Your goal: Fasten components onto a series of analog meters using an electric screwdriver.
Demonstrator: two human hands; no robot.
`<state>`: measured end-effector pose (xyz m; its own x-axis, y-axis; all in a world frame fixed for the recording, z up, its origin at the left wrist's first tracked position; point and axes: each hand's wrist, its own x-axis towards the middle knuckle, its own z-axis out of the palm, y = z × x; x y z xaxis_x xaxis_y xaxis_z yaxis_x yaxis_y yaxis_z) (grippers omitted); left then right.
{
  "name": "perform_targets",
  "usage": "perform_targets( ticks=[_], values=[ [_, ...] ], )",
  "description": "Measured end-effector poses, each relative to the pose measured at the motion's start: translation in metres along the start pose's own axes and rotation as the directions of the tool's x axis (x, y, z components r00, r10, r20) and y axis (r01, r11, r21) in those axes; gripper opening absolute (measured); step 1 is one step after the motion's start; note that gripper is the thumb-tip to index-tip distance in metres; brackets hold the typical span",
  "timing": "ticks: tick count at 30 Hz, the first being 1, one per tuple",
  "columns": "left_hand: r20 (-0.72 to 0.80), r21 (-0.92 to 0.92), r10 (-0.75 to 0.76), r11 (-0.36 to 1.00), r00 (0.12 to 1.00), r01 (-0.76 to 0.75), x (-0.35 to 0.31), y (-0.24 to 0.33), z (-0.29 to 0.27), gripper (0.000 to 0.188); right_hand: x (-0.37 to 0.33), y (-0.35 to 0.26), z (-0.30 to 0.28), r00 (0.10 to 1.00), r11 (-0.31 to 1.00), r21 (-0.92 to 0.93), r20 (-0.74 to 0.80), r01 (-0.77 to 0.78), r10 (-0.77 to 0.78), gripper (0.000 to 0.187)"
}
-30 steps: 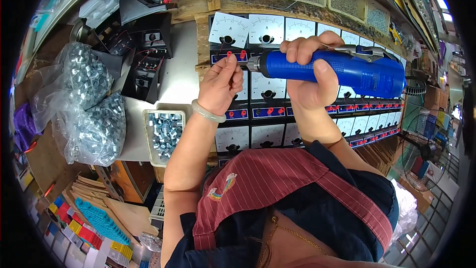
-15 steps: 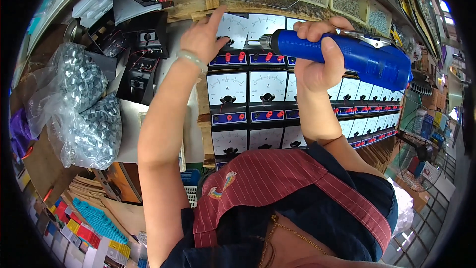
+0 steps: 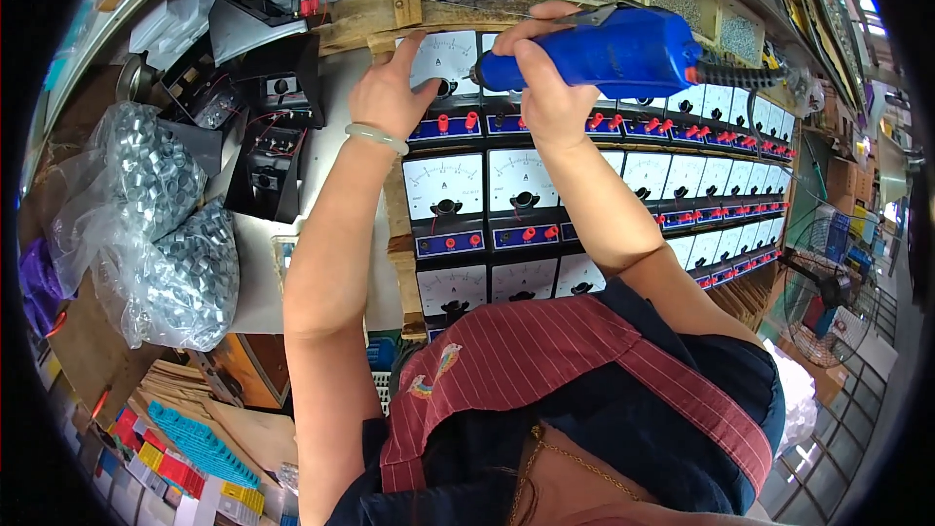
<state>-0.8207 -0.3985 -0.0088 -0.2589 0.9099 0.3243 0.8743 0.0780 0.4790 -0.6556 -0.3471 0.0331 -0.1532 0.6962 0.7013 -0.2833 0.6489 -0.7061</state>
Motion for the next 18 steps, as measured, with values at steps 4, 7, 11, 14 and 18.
perform_targets(
  ticks=[4, 7, 11, 14, 18],
  values=[
    [0.008, 0.013, 0.0, 1.0, 1.0, 0.0, 0.0, -0.003, -0.001, 0.058, 0.0, 0.005, 0.006, 0.997, 0.991, -0.125, 0.078, 0.039, -0.029, 0.033],
    [-0.004, 0.004, 0.01, 1.0, 1.0, -0.01, 0.0, -0.004, 0.001, 0.058, -0.001, 0.006, 0.014, 0.999, 0.999, 0.002, 0.003, -0.034, 0.034, 0.016],
    [-0.013, -0.001, 0.025, 1.0, 1.0, -0.025, 0.0, -0.006, 0.003, 0.058, -0.001, 0.01, 0.016, 0.999, 0.997, 0.067, -0.034, -0.03, 0.032, 0.003],
    [-0.016, -0.001, 0.039, 0.999, 0.999, -0.039, 0.0, -0.005, 0.003, 0.059, -0.002, 0.005, 0.021, 0.995, 0.991, 0.097, -0.029, -0.09, 0.093, 0.005],
    [-0.012, 0.043, 0.024, 0.999, 1.0, -0.023, -0.002, -0.003, 0.0, 0.058, -0.009, 0.003, 0.018, 0.954, 0.967, -0.251, 0.297, 0.05, 0.028, 0.027]
  ],
)
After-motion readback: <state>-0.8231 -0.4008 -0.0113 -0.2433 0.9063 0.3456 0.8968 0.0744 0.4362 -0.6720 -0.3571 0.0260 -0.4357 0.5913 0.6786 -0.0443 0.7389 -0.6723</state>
